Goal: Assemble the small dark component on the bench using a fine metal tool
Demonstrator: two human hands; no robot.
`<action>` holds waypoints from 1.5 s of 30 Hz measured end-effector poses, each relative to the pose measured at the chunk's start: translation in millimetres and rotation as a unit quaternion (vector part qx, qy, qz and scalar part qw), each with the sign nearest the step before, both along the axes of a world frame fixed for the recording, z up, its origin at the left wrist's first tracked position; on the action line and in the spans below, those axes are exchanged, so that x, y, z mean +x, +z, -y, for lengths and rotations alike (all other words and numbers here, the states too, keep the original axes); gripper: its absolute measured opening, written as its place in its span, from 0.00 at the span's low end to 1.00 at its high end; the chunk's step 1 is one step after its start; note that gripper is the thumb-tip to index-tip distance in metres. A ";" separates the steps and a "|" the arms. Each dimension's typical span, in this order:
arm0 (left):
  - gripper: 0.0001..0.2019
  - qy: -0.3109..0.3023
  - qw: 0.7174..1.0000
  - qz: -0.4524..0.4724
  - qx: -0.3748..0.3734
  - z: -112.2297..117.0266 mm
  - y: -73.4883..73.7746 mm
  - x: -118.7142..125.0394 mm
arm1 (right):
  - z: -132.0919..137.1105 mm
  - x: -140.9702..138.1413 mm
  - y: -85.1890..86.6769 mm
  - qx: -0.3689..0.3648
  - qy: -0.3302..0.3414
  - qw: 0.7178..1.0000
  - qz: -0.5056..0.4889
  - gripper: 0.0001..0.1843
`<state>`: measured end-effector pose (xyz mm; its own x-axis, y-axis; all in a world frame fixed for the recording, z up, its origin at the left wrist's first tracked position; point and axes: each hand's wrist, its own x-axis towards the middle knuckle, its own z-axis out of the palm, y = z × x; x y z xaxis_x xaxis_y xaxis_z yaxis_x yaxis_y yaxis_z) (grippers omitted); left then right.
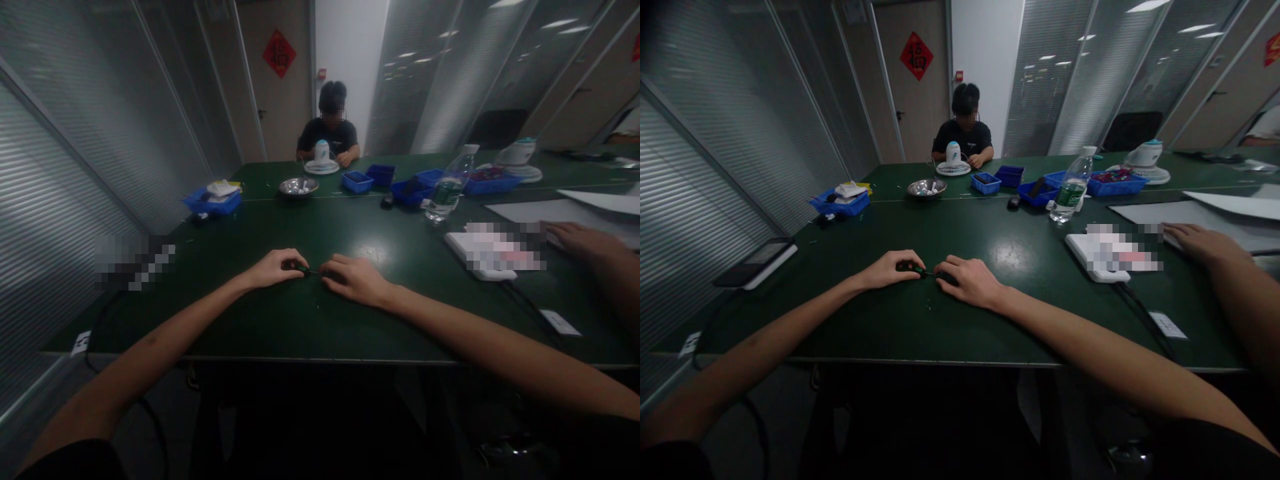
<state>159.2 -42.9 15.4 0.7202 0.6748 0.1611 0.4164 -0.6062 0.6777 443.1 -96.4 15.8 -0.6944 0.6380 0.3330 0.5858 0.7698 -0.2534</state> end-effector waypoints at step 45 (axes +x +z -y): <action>0.27 -0.018 0.997 0.023 -0.069 4.7 0.8 8.1 | -2.0 -2.0 -6.5 0.027 -0.025 0.999 -0.004 0.16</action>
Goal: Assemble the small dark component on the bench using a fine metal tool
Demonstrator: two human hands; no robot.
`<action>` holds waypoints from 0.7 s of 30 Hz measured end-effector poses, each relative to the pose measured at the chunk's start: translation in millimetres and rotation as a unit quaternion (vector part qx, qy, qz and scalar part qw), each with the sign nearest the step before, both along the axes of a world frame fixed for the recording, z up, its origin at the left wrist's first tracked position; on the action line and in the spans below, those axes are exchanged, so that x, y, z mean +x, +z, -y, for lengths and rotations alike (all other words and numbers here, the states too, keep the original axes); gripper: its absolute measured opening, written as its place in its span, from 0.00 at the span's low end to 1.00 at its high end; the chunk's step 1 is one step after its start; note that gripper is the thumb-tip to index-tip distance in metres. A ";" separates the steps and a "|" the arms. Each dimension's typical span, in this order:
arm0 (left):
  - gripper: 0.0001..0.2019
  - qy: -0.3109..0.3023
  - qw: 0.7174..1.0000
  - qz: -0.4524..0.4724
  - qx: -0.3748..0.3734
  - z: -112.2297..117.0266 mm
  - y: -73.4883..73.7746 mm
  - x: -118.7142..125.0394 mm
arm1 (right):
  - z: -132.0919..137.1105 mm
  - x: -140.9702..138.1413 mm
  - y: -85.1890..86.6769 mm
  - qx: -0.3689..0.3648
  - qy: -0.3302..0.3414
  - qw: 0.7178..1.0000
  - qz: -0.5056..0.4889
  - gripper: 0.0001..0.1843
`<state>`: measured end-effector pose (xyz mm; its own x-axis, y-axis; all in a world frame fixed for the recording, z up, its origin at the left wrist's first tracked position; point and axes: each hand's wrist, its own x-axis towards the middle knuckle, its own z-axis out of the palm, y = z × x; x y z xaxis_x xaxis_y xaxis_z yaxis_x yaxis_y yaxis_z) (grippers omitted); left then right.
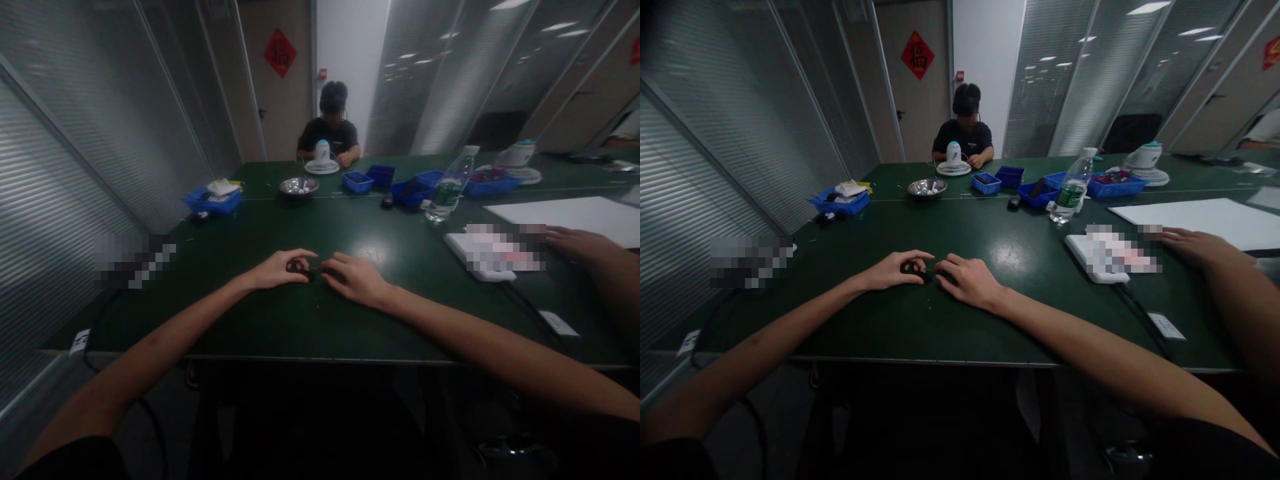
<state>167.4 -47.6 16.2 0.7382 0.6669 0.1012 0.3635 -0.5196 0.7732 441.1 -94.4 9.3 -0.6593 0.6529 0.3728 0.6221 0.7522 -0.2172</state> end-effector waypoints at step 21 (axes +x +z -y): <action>0.19 0.200 0.951 -0.131 0.197 -66.5 -8.8 -108.0 | -0.5 2.9 7.9 -0.058 -0.090 0.993 -0.042 0.15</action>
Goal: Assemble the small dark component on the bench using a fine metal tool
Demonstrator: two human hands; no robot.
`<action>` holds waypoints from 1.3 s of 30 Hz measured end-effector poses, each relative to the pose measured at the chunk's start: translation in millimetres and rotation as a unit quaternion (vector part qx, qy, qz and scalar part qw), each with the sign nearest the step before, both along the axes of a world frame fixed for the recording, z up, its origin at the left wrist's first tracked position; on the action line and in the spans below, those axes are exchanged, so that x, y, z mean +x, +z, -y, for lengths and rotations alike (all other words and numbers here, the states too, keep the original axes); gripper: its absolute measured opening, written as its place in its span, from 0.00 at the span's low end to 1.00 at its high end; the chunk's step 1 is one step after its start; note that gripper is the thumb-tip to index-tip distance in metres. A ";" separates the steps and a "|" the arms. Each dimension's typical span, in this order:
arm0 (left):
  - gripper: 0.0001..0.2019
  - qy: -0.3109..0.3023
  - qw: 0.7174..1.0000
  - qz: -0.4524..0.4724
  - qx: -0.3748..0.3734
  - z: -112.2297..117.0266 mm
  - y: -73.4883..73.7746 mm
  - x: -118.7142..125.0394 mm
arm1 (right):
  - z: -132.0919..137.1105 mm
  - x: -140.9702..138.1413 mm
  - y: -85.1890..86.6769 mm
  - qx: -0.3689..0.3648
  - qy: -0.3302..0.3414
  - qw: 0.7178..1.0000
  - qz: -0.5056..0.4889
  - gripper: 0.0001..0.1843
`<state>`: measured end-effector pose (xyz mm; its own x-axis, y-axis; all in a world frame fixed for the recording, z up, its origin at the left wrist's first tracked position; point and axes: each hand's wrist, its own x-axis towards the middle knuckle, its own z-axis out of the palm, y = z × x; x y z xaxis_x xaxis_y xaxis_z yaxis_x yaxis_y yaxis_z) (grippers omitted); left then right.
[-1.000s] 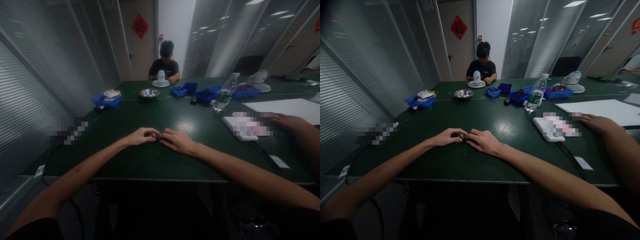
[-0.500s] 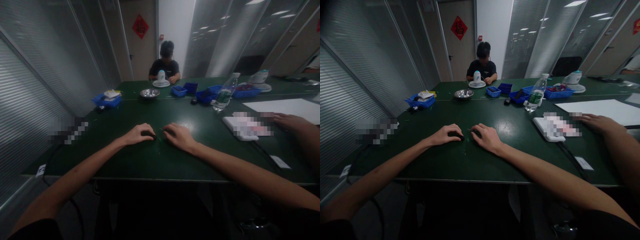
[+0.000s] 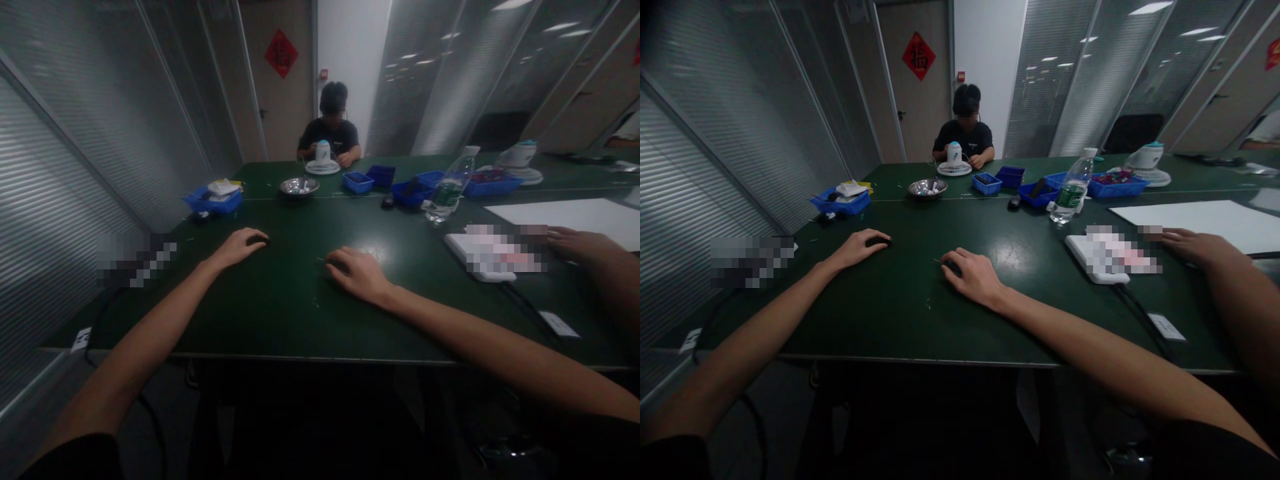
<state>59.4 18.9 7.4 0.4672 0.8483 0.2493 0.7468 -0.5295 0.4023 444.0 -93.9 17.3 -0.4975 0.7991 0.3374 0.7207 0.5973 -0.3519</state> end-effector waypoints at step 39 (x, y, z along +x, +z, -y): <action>0.17 0.225 0.957 0.180 -0.041 -36.5 -4.2 -65.6 | -0.5 0.2 -0.1 -0.002 0.017 1.000 0.002 0.15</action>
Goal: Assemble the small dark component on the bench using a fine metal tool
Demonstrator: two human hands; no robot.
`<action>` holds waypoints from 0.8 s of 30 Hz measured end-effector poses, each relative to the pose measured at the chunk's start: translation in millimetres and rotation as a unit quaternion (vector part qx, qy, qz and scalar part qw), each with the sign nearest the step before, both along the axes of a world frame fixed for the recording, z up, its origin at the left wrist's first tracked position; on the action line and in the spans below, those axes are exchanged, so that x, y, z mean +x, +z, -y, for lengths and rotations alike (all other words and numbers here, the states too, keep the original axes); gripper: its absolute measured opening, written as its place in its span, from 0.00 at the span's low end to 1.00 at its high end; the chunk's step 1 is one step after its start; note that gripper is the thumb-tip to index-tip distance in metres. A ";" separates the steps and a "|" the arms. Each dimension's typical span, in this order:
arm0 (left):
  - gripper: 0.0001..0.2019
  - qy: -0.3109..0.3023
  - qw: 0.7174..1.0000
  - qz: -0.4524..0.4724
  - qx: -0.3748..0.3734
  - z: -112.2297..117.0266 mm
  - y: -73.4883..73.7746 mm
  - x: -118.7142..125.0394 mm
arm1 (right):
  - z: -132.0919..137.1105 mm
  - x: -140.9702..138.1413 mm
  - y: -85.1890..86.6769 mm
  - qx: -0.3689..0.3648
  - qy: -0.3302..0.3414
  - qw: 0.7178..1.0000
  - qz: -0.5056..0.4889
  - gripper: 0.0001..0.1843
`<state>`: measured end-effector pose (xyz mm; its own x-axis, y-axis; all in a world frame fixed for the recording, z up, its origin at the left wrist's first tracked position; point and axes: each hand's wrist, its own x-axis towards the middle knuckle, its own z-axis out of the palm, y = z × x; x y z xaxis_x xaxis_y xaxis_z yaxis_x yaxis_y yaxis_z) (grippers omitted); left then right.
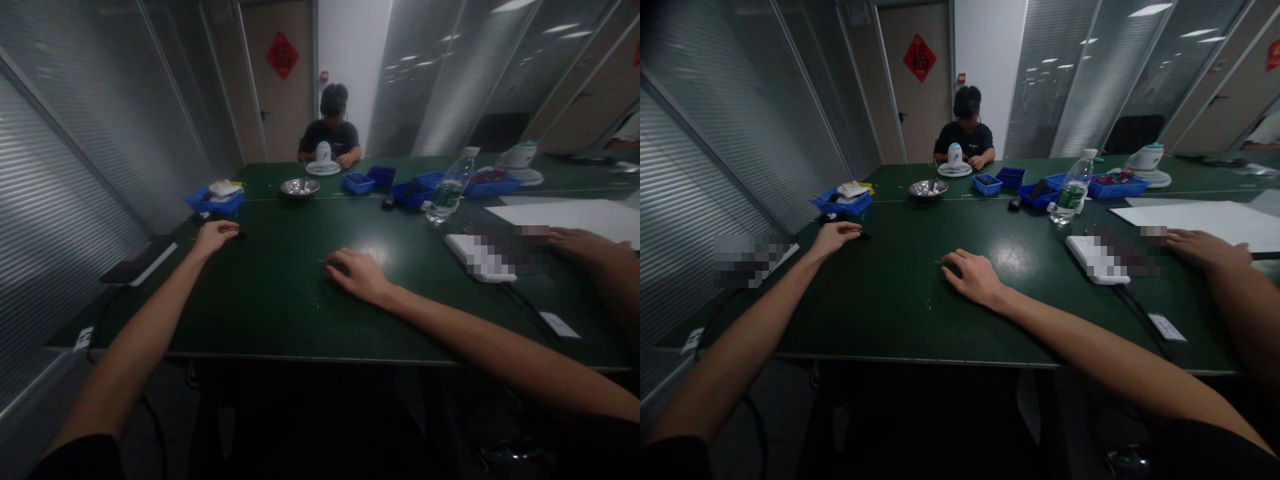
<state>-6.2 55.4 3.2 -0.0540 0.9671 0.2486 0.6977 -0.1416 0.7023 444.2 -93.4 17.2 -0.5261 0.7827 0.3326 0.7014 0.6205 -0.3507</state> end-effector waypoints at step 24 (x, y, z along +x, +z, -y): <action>0.16 0.031 0.993 0.078 -0.082 3.8 3.8 12.0 | -2.3 -0.2 -2.4 0.003 0.001 1.000 0.007 0.15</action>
<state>5.8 51.6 7.0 -0.1408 0.9874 0.0719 0.5829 0.0240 0.8122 444.0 -91.1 14.8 -0.5329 0.7794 0.3295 0.7045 0.6244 -0.3374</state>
